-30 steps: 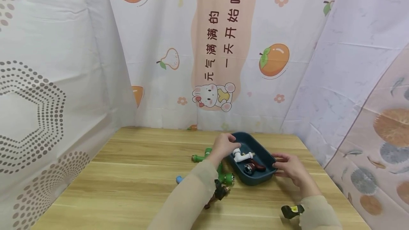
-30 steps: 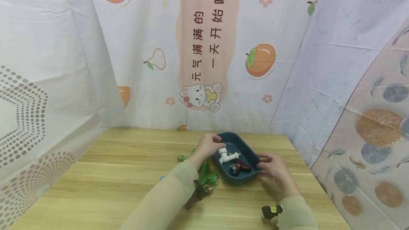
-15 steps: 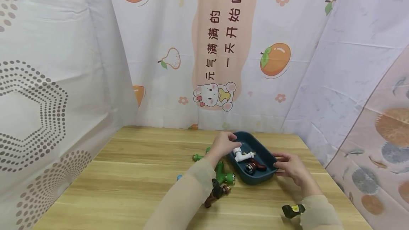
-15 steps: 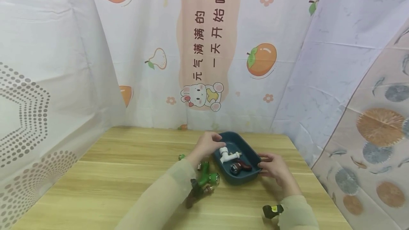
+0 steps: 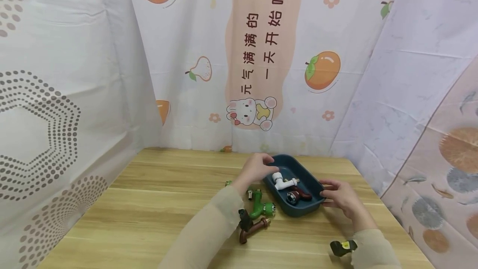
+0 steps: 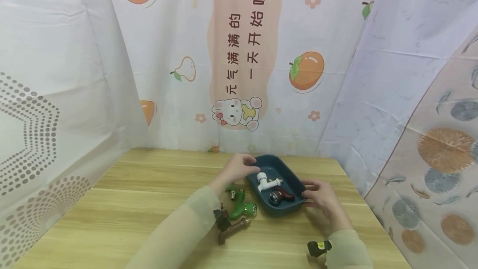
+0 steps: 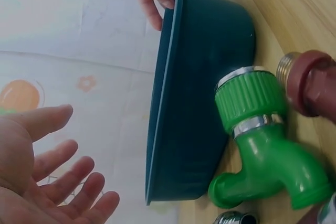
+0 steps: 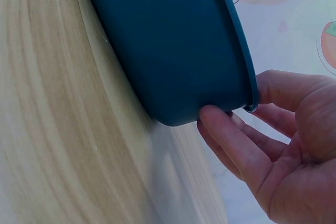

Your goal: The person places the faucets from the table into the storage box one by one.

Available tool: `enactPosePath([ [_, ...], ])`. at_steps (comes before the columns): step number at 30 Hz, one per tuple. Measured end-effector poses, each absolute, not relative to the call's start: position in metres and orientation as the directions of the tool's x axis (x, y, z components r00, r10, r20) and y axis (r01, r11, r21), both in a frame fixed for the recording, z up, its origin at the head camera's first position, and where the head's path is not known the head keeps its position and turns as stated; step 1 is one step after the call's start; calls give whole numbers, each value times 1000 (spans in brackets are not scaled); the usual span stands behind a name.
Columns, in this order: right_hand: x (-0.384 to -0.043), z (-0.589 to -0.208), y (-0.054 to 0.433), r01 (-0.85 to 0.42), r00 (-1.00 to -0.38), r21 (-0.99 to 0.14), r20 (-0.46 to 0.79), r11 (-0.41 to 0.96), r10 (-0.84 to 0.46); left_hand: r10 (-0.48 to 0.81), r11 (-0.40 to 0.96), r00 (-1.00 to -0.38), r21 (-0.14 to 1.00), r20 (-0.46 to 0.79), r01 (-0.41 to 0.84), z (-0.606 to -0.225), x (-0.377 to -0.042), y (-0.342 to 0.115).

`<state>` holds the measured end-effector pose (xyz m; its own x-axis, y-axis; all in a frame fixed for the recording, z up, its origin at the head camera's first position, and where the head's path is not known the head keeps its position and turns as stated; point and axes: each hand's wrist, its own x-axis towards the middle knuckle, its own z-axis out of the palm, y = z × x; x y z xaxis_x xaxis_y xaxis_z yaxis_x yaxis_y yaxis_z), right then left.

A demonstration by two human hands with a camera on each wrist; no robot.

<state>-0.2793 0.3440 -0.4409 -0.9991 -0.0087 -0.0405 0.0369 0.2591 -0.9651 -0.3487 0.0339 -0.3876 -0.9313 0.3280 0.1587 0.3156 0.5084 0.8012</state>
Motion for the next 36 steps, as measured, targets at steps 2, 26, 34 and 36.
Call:
enactPosePath([
  [2, -279, -441, 344, 37, -999, -965, -41, 261, -9, 341, 509, -926, 797, 162, 326, -386, -349, 30],
  [26, -279, -441, 344, 33, -999, -963, -39, 268, -15, 384, 483, -908, 802, 168, 352, -379, -351, -18],
  [34, -280, -441, 345, 41, -999, -962, -46, 271, -12, 384, 492, -906, 791, 177, 363, -381, -353, -34],
  [36, -279, -441, 345, 43, -999, -961, -48, 273, -12, 382, 497, -907, 788, 179, 365, -381, -352, -38],
])
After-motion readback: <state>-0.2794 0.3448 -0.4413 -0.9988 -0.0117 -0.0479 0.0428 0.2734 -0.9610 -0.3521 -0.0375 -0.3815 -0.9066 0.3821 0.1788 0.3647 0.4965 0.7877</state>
